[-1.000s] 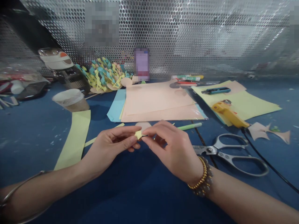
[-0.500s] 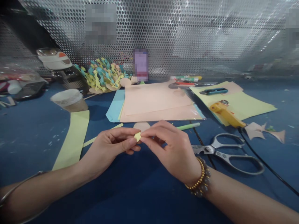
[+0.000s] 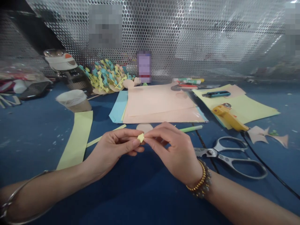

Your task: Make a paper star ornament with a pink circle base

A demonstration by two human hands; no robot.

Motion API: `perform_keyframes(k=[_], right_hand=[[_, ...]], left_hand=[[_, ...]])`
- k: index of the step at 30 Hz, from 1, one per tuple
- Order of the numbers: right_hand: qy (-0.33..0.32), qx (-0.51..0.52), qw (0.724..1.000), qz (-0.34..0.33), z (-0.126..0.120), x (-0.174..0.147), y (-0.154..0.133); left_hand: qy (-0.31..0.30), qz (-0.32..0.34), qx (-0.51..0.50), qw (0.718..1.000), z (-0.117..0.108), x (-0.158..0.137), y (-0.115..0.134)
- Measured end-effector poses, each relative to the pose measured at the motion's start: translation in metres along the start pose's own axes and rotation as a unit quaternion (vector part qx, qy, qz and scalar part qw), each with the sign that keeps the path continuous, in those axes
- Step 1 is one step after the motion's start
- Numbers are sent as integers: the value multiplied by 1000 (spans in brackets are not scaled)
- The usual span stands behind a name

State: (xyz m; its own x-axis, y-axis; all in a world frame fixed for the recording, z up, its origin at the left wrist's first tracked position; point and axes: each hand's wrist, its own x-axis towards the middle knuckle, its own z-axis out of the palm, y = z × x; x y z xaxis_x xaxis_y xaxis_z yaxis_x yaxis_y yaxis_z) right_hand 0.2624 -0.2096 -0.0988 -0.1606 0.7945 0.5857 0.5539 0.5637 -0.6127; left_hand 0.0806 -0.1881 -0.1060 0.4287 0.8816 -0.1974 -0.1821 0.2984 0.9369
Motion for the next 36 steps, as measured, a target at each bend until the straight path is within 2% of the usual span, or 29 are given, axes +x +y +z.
perform_keyframes(k=[7, 15, 25, 36], right_hand=[[-21, -2, 1000, 14, 1, 0, 1], [-51, 58, 991, 110, 4, -2, 1], [-35, 59, 995, 72, 2, 0, 3], [-37, 44, 998, 26, -1, 2, 6]], left_hand=[[5, -7, -4, 1000, 0, 0, 1], [11, -1, 0, 1000, 1, 0, 1], [20, 34, 4, 999, -1, 1, -4], [-9, 32, 24, 999, 1, 1, -1]])
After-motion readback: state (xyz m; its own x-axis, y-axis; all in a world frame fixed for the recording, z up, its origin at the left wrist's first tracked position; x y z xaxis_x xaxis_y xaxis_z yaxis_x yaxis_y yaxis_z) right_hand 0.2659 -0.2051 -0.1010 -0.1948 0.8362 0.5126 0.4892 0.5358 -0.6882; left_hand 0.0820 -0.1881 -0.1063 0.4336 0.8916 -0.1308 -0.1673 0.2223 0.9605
